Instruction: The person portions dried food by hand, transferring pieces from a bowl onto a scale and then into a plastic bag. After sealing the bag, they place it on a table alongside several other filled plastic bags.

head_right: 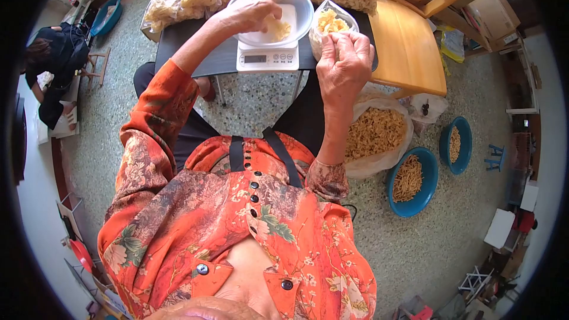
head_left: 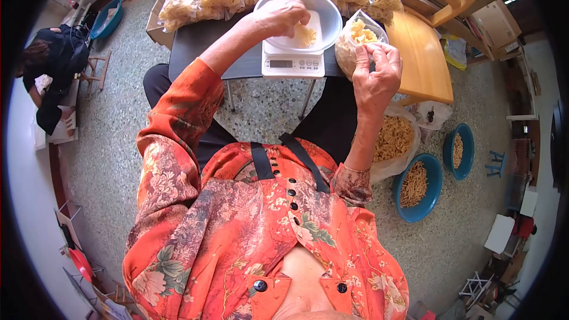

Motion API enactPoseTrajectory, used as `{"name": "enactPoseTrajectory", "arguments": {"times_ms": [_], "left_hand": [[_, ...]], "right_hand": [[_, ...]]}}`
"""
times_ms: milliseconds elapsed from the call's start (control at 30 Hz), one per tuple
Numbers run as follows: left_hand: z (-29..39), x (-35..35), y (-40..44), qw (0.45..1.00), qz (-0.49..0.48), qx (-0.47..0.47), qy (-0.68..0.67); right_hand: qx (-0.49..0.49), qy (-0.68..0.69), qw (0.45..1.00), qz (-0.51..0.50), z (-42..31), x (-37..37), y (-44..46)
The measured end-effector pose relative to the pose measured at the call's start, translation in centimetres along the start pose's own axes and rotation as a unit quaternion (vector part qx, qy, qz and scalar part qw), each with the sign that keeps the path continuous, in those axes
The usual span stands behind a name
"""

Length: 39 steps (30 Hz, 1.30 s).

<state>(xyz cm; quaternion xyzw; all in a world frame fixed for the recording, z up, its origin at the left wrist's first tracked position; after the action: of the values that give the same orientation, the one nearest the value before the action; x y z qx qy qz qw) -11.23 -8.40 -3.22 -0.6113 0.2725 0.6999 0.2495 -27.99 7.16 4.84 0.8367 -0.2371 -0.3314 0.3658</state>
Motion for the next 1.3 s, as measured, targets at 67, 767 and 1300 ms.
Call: {"name": "enactPoseTrajectory", "arguments": {"times_ms": [67,767,1300], "left_hand": [[0.3,0.0,-0.1,1.0,0.023,-0.003,0.016],[-2.7,-3.4,-1.0,0.924,0.096,-0.13,-0.348],[7.4,-8.6,1.5,0.888,0.157,0.009,-0.433]], "right_hand": [[-0.001,-0.003,1.0,-0.006,0.2,0.1,-0.1],[0.005,0.016,1.0,0.002,0.6,0.1,-0.2],[0.022,0.016,0.999,-0.016,-0.6,0.0,0.1]]}}
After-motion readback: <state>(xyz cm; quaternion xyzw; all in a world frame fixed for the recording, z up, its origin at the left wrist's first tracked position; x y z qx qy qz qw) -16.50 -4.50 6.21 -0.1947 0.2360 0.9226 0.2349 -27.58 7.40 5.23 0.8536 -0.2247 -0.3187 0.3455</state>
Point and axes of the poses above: each hand's wrist, its own y-axis towards the middle knuckle, its own x-axis out of the palm, z = x × y, the point moved 10 cm from there along y, towards the middle knuckle, and after that the axes turned 10 degrees about y, right-handed, at the moved point
